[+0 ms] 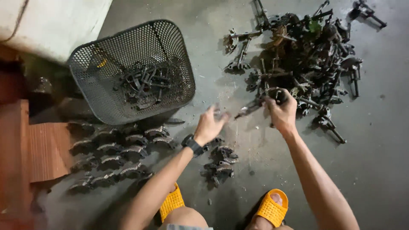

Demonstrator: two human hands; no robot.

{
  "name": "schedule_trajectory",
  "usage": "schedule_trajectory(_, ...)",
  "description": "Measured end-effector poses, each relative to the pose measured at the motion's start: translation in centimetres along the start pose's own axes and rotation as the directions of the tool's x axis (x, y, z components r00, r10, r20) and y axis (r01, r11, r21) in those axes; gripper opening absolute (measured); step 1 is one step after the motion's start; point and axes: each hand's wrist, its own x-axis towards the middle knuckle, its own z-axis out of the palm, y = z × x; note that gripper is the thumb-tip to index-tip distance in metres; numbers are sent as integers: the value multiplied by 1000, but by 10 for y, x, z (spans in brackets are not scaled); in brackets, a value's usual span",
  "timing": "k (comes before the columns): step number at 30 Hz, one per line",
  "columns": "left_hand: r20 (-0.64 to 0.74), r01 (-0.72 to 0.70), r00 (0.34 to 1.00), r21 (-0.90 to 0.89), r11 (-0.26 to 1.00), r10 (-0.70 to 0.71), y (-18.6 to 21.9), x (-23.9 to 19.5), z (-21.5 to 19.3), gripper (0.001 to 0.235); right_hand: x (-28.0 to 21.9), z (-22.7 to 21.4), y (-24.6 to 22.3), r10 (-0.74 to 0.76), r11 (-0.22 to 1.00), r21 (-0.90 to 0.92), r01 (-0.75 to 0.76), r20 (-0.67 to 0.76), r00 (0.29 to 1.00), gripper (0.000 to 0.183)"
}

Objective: The person sits on the floor and uses a hammer to assemble small metal parts, likely chain links, by striking them together. The person picks up parts from a pile on the floor, hammers them into shape, and places the finished pieces into a black mesh basket.

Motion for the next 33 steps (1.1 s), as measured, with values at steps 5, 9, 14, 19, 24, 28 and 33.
schedule_trajectory(5, 151, 221, 975, -674, 705, -162, 53, 13, -36, 72, 9, 6, -83, 210, 883, 418, -213, 54, 976, 11)
schedule_trajectory(9, 151, 124, 976, -978, 170, 157, 64, 10, -56, 54, 13, 8, -113, 142, 841, 495, -218, 186, 972, 12)
schedule_trajectory(14, 13, 25, 999, -919, 393, -34, 73, -13, -80, 45, 29, -1, -86, 198, 936, 222, -272, 308, 931, 22)
schedule_trajectory(19, -64, -20, 989, -953, 303, -136, 62, -25, -87, 41, 27, 0, -69, 535, 837, -150, -527, 428, 728, 22)
schedule_trajectory(24, -305, -191, 952, -503, 843, 34, 15, -24, -61, 47, 42, 19, -76, 368, 914, -343, -218, 471, 802, 18)
schedule_trajectory(28, -274, -146, 959, -243, 959, 76, 37, -28, -63, 46, 51, 22, -95, 342, 914, -382, -133, 553, 760, 20)
schedule_trajectory(33, -371, -554, 725, 185, 811, 580, 59, -34, -73, 43, 48, 31, -81, 349, 900, -427, -91, 578, 737, 22)
